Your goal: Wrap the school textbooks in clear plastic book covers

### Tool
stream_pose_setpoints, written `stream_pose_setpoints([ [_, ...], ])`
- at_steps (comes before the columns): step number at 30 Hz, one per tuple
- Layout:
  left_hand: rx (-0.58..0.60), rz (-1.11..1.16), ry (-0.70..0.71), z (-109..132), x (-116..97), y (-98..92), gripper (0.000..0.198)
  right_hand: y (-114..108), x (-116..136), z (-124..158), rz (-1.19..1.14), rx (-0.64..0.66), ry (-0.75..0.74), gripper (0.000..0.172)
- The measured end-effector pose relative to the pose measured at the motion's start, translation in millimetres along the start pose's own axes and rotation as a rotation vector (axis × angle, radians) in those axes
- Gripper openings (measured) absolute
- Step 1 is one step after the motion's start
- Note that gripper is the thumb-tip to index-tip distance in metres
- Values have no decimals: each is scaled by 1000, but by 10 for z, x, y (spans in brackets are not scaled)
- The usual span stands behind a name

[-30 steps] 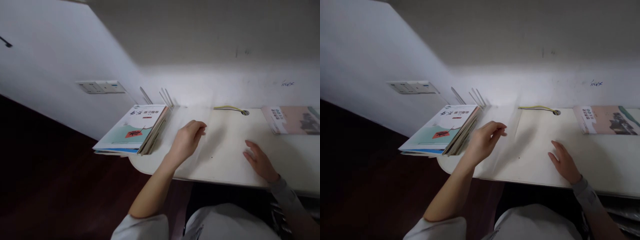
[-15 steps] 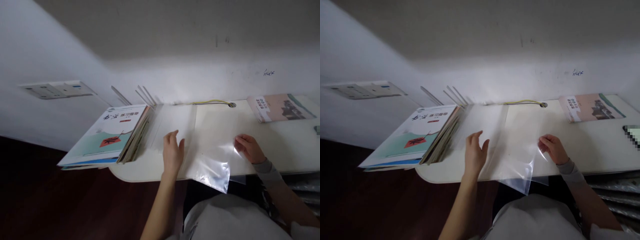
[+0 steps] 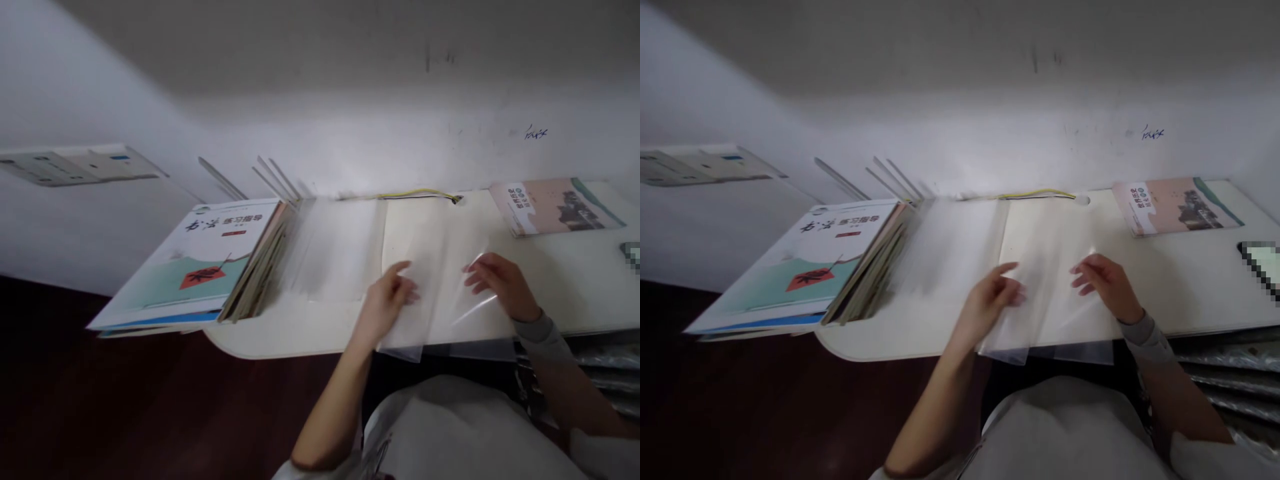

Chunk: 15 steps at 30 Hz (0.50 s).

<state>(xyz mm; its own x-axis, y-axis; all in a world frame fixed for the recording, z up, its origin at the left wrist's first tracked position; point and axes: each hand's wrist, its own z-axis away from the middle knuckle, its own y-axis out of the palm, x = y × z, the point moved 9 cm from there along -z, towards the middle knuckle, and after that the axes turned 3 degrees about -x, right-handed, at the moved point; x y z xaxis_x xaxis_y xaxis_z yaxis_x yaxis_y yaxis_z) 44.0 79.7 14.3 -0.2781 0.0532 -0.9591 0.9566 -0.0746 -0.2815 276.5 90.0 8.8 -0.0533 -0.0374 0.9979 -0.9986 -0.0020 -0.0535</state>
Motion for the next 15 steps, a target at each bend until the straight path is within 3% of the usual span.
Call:
stream_pose_setpoints([
  [4,-404,-109,-47,45,189,-1094,34,-752,-3,-36,105,-209,21,31],
  [6,-485,-79,-122,105,382,-1427,35,-1012,-57,-48,189,-236,56,31],
  [8,-485,-44,-187,132,574,-1559,35,-1148,-146,-66,262,-222,101,31],
  [10,-453,-101,-205,127,683,-1559,32,-1184,-237,-95,335,-192,127,31],
  [12,-426,-321,-196,113,688,-1516,29,-1163,-313,-132,427,-158,130,31],
  [15,-490,-789,-118,159,493,-1446,33,-1146,-392,-177,633,-157,114,29],
])
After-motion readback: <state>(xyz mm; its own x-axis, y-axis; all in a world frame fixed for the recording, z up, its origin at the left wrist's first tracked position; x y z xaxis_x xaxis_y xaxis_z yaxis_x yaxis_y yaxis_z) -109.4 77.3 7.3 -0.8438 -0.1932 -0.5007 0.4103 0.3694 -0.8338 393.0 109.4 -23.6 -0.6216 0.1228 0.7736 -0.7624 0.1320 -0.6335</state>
